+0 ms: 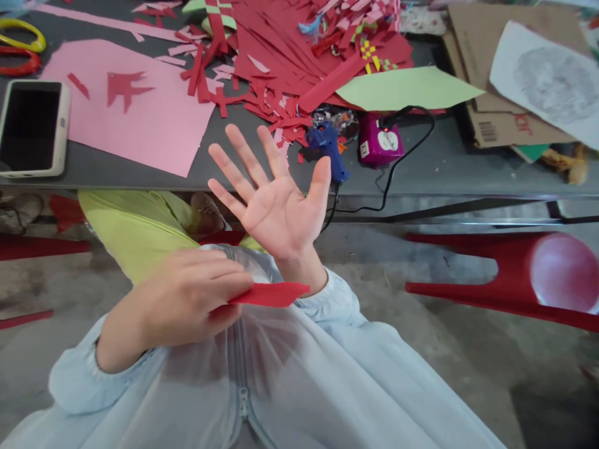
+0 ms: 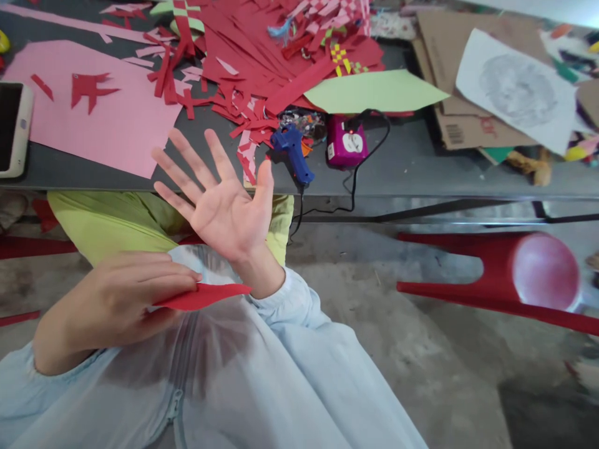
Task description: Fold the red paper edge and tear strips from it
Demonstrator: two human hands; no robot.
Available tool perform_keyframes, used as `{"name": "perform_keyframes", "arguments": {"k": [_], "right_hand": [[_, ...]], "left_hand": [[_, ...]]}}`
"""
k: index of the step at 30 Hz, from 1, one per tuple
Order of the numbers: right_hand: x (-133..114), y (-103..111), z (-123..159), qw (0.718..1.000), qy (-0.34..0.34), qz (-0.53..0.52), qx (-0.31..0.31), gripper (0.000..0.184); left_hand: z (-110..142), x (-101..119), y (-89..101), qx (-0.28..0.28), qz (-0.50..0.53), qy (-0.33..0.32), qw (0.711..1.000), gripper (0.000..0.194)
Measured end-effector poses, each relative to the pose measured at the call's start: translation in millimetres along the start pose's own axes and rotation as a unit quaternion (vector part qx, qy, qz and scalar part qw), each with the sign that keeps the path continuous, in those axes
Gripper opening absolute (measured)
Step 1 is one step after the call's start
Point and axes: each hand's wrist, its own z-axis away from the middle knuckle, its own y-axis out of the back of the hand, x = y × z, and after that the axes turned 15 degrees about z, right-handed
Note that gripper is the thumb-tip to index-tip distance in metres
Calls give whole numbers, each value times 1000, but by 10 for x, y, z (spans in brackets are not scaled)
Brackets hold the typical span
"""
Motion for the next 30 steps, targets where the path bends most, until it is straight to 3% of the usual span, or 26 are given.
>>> {"name": "perform_keyframes", "arguments": {"k": [8, 12, 20, 25, 30], "right_hand": [[5, 83, -46, 998, 56, 27, -24, 51], [38, 70, -43, 997, 64, 42, -30, 52], [62, 7, -44, 996, 55, 58, -39, 56], [42, 7, -42, 995, 60, 69, -36, 56], [66, -15, -25, 993, 67, 93, -32, 57]], "left_hand": [[27, -21, 49, 50, -49, -85, 994, 7], [-9, -52, 26, 72, -45, -68, 994, 3], [-109, -72, -5, 51, -95, -37, 993, 18], [-67, -45, 4, 28, -30, -73, 996, 14], [-51, -46, 20, 61, -24, -89, 994, 10]]}}
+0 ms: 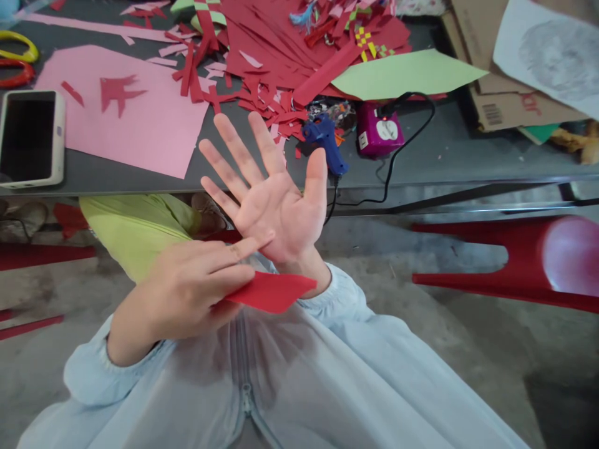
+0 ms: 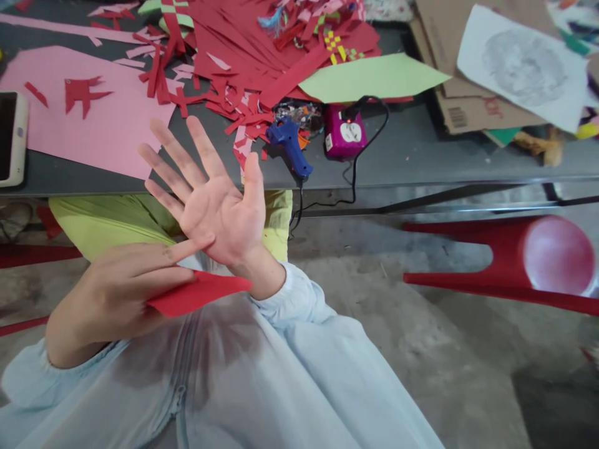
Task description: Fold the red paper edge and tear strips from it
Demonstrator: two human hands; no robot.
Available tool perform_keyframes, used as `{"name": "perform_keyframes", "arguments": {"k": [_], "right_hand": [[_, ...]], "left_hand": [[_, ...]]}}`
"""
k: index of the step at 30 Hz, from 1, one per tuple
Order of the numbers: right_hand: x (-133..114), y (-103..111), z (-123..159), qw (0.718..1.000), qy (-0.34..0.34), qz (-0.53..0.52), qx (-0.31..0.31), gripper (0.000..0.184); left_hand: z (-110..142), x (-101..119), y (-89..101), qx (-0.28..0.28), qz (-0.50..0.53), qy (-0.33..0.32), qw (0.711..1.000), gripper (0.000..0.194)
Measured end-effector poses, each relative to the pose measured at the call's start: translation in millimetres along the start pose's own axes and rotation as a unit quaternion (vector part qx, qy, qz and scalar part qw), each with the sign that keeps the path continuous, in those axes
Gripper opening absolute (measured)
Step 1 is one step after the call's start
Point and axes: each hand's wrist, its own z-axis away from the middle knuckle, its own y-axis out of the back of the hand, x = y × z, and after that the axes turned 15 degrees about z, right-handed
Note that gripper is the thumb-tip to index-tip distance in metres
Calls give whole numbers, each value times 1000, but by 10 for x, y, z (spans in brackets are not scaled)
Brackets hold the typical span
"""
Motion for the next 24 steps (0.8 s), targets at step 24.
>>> {"name": "perform_keyframes", "arguments": {"k": [24], "right_hand": [[-50, -98, 36, 999, -8, 30, 27, 62]], "left_hand": [[-43, 34, 83, 48, -88, -42, 994, 13]]}}
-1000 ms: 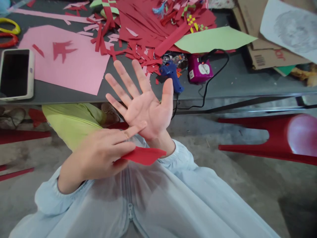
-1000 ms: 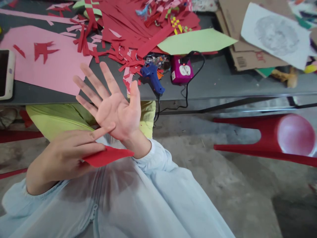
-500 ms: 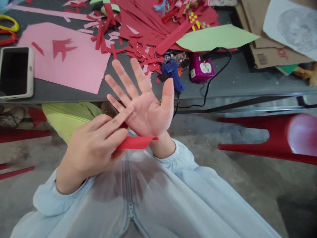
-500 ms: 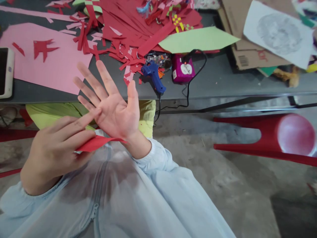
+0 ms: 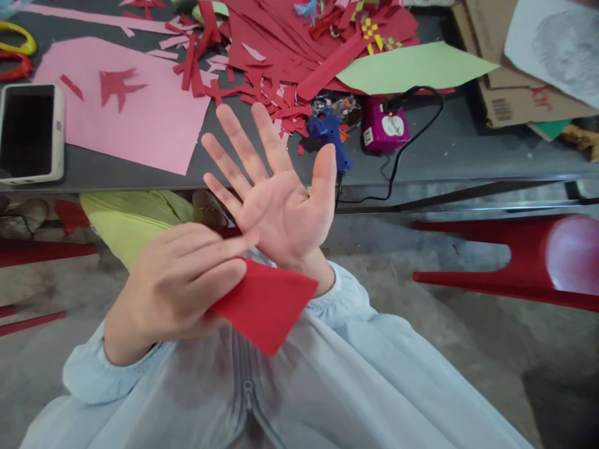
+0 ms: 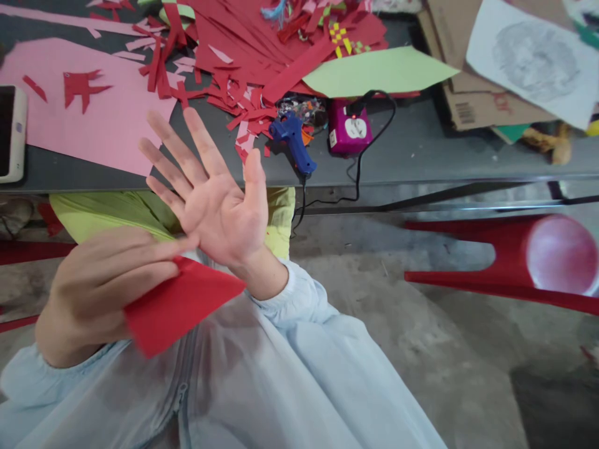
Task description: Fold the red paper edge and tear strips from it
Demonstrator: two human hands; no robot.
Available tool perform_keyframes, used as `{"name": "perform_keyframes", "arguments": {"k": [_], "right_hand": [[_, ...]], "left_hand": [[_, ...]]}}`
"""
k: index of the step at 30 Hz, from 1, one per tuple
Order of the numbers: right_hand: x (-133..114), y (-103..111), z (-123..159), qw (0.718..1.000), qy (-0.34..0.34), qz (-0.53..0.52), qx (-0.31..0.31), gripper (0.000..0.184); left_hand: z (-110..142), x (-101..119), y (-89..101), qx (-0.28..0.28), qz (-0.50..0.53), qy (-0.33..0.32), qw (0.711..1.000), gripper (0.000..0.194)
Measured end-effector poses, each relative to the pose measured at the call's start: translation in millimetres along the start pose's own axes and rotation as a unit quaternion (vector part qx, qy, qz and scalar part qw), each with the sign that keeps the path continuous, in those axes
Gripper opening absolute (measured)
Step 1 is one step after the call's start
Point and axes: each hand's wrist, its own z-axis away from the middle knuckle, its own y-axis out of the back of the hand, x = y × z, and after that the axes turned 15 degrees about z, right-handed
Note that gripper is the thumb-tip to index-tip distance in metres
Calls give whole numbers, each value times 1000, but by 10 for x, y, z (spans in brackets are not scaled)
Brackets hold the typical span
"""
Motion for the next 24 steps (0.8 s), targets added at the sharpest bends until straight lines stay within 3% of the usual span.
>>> {"name": "perform_keyframes", "arguments": {"k": [3, 6, 11, 13, 17, 21, 24], "right_hand": [[9, 49, -22, 1000, -1, -8, 10, 63], [-2, 53, -25, 1000, 2, -13, 21, 58], [-5, 96, -37, 997, 8, 11, 80, 37], [8, 140, -52, 993, 7, 35, 115, 48], [66, 202, -65, 979, -28, 137, 145, 62], [165, 239, -44, 964, -5, 228, 139, 62], [204, 272, -34, 949, 16, 295, 108, 49]], "left_hand": [[10, 21, 33, 0, 41, -7, 999, 15], [36, 15, 32, 3, 15, 11, 1000, 12], [123, -131, -22, 10, -47, 111, 993, 7], [173, -230, -41, 46, -63, 171, 982, 6], [268, -392, -55, 146, -8, 233, 961, 10], [304, -472, -97, 221, 79, 282, 930, 15], [291, -506, -166, 292, 160, 306, 892, 18]]}}
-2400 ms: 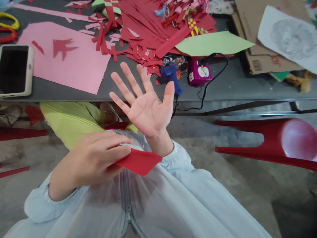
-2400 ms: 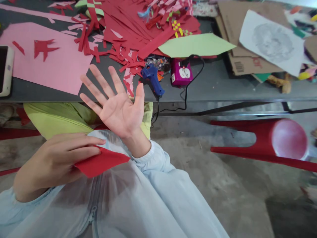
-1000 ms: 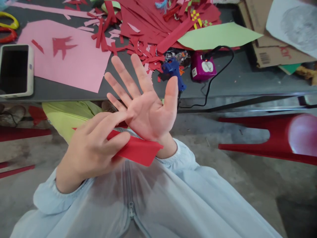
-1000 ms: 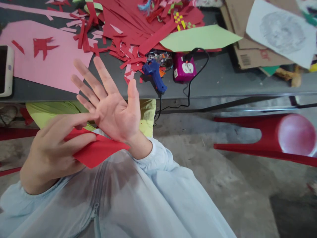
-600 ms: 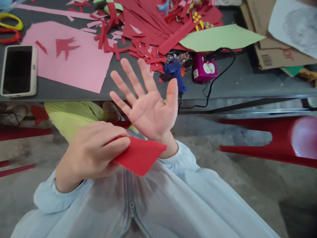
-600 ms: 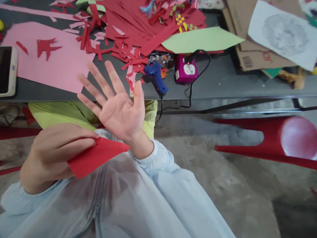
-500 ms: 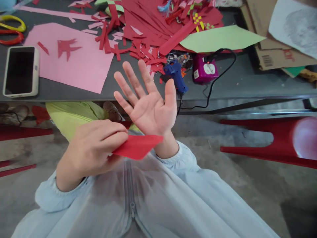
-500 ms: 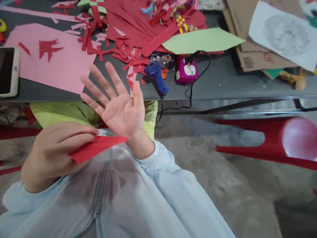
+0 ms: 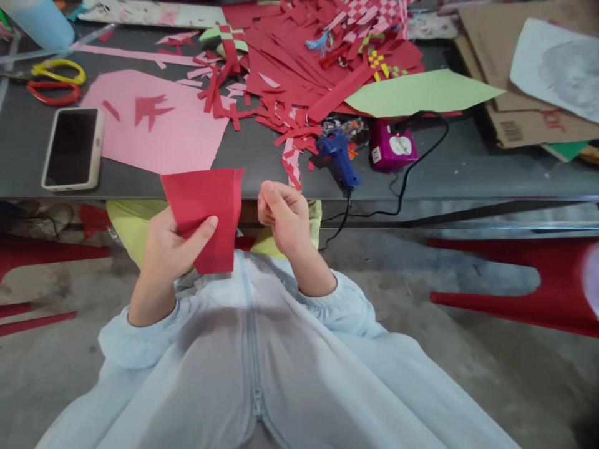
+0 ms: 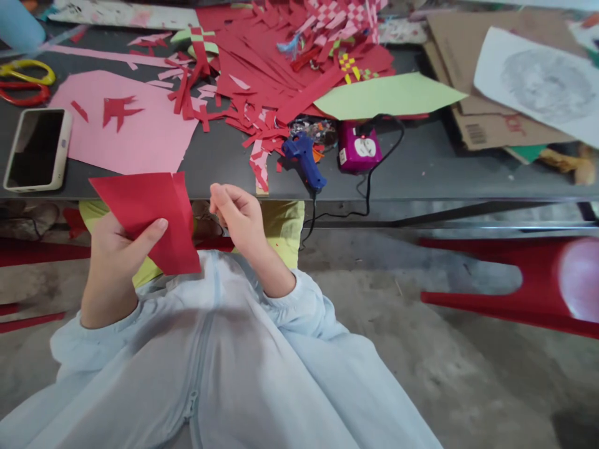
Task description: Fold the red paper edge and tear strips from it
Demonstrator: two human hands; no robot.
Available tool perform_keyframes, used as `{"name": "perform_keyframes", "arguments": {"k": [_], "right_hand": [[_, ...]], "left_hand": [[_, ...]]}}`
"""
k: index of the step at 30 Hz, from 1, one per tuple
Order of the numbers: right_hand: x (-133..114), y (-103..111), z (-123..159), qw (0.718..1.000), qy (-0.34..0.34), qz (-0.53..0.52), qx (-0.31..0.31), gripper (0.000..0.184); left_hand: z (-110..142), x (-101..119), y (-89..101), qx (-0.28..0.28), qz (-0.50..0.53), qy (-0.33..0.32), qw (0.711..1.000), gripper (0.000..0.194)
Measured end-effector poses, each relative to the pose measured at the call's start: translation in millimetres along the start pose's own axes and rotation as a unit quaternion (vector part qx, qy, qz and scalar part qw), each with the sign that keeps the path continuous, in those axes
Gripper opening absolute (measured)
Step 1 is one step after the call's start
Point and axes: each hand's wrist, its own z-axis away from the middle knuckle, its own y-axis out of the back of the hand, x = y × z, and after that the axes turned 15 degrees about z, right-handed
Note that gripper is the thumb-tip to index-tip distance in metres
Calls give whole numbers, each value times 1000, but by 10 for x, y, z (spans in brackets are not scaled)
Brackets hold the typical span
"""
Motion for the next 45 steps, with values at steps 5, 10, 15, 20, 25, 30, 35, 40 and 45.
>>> {"name": "perform_keyframes", "arguments": {"k": [5, 10, 15, 20, 25, 30, 35, 40, 45], "right_hand": [[-68, 30, -29, 997, 36, 45, -54, 39], [-186, 49, -35, 996, 47, 58, -47, 28], [-209, 48, 11, 991, 46, 91, -83, 22], [-166, 32, 37, 991, 41, 88, -90, 20], [-144, 23, 27, 992, 37, 84, -82, 17], [-101, -26, 28, 995, 40, 70, -57, 19], [-51, -77, 52, 997, 46, 54, -34, 19], [-39, -112, 70, 997, 72, 41, -9, 18], [-52, -90, 63, 998, 49, 23, -17, 16]], "left_hand": [[-7, -49, -86, 18, 108, 71, 991, 20], [-51, -48, -114, -60, 150, 86, 983, 29], [-74, 13, -173, 28, 229, 93, 969, 28], [-74, 65, -245, 90, 224, 113, 964, 27], [-82, 71, -275, 97, 269, 142, 948, 29], [-80, 80, -287, 113, 289, 171, 935, 27], [-75, 84, -292, 115, 303, 179, 929, 28], [-87, 80, -307, 120, 334, 177, 918, 31], [-99, 61, -307, 127, 339, 168, 917, 33]]}}
